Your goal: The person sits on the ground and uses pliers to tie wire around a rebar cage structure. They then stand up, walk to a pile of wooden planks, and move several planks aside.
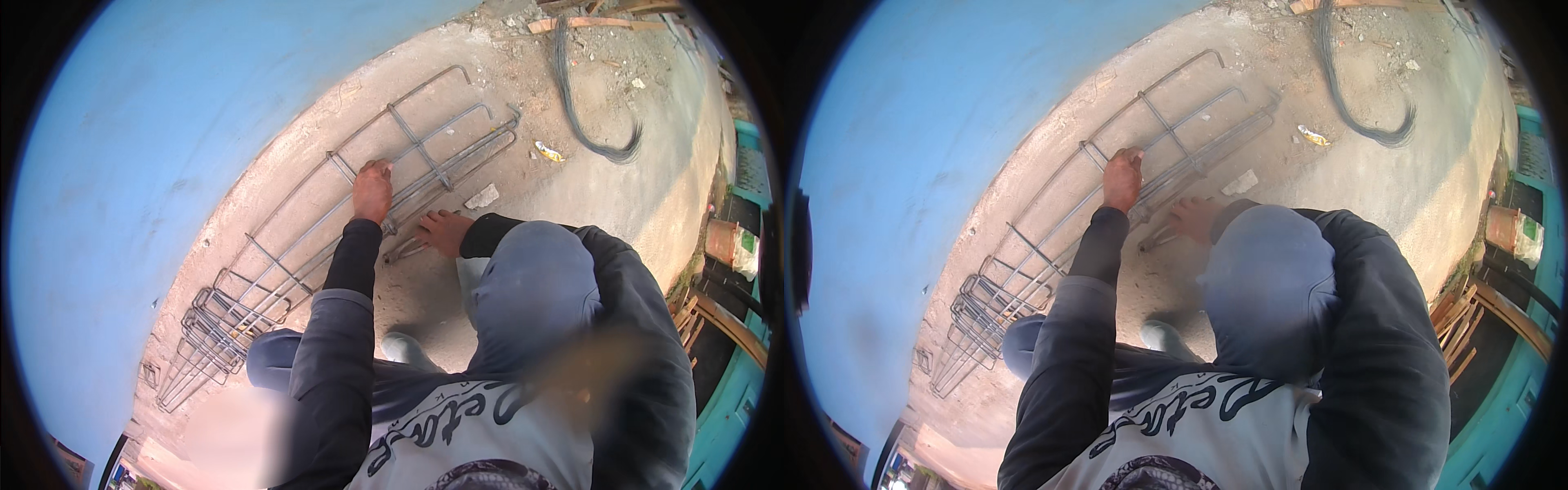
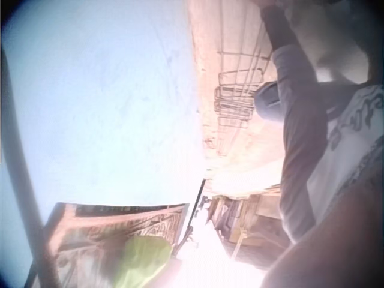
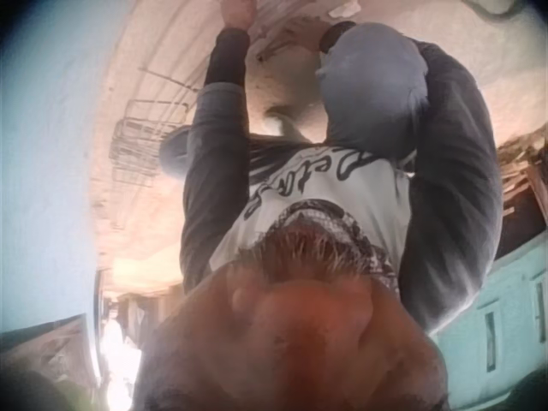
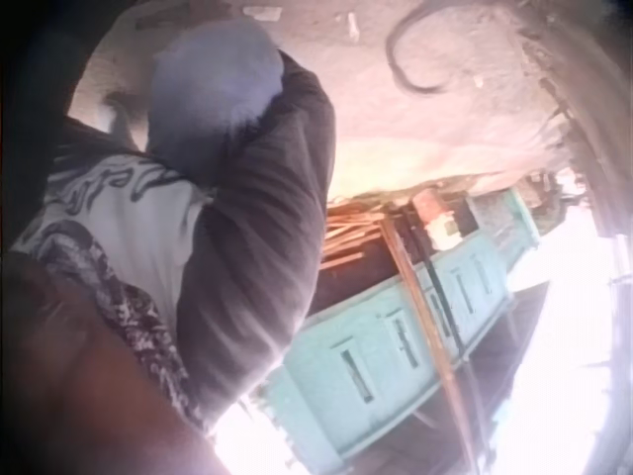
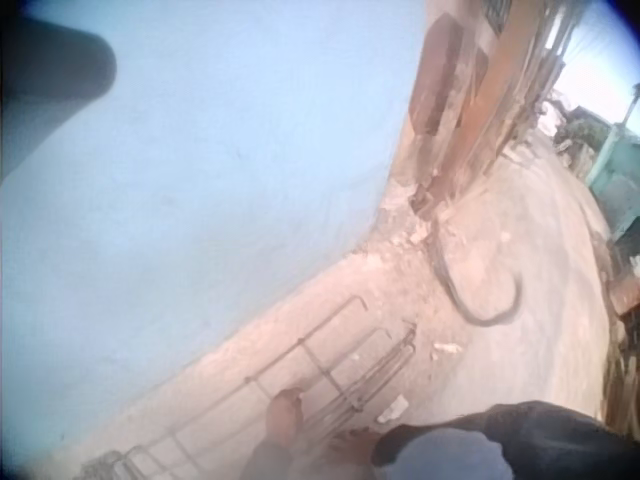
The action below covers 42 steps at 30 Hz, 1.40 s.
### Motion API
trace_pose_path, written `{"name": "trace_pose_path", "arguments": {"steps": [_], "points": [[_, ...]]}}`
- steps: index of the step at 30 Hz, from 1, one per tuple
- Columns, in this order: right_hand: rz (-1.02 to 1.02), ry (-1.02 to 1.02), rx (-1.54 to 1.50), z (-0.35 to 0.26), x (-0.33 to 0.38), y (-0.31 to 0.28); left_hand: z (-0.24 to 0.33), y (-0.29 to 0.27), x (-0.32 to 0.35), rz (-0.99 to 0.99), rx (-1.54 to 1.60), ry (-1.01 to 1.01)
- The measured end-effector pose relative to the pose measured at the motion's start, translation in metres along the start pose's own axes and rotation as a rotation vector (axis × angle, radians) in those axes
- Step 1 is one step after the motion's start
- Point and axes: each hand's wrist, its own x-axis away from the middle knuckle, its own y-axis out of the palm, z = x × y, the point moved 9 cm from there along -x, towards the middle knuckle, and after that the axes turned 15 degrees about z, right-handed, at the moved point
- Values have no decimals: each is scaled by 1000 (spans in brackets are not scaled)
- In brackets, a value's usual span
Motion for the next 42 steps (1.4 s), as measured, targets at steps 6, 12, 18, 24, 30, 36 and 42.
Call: {"name": "trace_pose_path", "arguments": {"steps": [6,12,18,24,30,36,42], "points": [[-317,588,-430,41,65,-41,1,-5,5,-30,17,-23],[-481,1072,-404,115,165,-111,-10,-6,7,-57,-2,-28],[-151,1035,-219,196,171,-187,-5,0,6,-49,47,10],[-140,668,158,199,56,-244,-6,-5,7,-28,50,48],[-349,435,315,202,-11,-228,-9,-6,4,-22,42,84],[-349,428,403,203,-31,-193,-14,-9,7,-13,2,33],[-332,519,215,262,-17,-172,-6,-9,4,17,-12,70]]}}
